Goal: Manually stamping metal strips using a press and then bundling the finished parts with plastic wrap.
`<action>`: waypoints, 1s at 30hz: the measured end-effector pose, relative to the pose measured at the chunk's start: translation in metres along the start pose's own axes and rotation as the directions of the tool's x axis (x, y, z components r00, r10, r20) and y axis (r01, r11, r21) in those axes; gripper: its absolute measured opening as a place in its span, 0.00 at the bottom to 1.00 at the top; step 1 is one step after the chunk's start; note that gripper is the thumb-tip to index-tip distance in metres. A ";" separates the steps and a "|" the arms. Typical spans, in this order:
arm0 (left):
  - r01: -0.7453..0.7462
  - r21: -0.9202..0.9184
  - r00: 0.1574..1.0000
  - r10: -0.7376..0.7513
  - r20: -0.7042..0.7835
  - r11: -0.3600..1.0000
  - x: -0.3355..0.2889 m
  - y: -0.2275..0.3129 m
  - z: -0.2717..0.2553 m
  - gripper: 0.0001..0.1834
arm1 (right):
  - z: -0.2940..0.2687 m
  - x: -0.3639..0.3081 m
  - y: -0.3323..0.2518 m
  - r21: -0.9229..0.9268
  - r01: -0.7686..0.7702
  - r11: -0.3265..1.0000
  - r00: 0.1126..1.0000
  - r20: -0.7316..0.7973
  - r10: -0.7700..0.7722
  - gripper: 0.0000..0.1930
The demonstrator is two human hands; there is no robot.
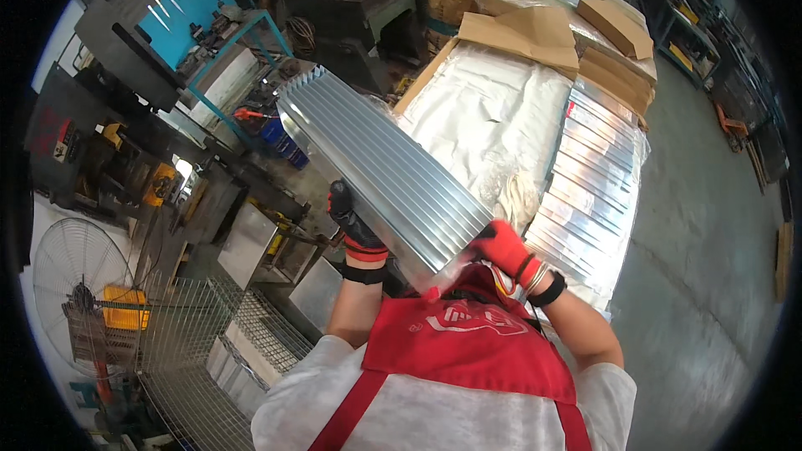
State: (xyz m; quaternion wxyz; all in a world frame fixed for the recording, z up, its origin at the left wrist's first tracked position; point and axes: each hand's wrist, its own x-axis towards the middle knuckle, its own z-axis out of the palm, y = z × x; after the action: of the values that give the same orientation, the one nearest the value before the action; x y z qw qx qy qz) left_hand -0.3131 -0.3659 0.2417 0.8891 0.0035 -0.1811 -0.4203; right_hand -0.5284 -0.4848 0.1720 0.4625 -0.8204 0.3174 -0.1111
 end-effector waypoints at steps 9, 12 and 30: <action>0.230 -0.003 0.954 -0.226 -0.197 0.973 -0.018 0.028 -0.102 0.29 | -0.035 0.045 0.026 0.460 0.043 0.887 0.988 -0.153 0.032 0.11; 0.346 0.014 0.932 -0.342 -0.123 0.938 -0.024 0.027 -0.072 0.35 | -0.044 0.062 -0.062 0.856 0.050 0.514 0.988 0.031 -0.148 0.17; 0.406 0.214 0.914 -0.391 -0.111 0.888 -0.021 0.007 -0.038 0.05 | 0.006 0.145 -0.085 0.558 0.308 0.771 0.892 0.112 -0.437 0.16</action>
State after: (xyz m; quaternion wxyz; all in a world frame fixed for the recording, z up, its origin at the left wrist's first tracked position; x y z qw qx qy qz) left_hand -0.3074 -0.3510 0.2012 0.7827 0.1584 -0.1955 -0.5693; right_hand -0.3777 -0.5398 0.2233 0.6714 -0.7159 0.0477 -0.1857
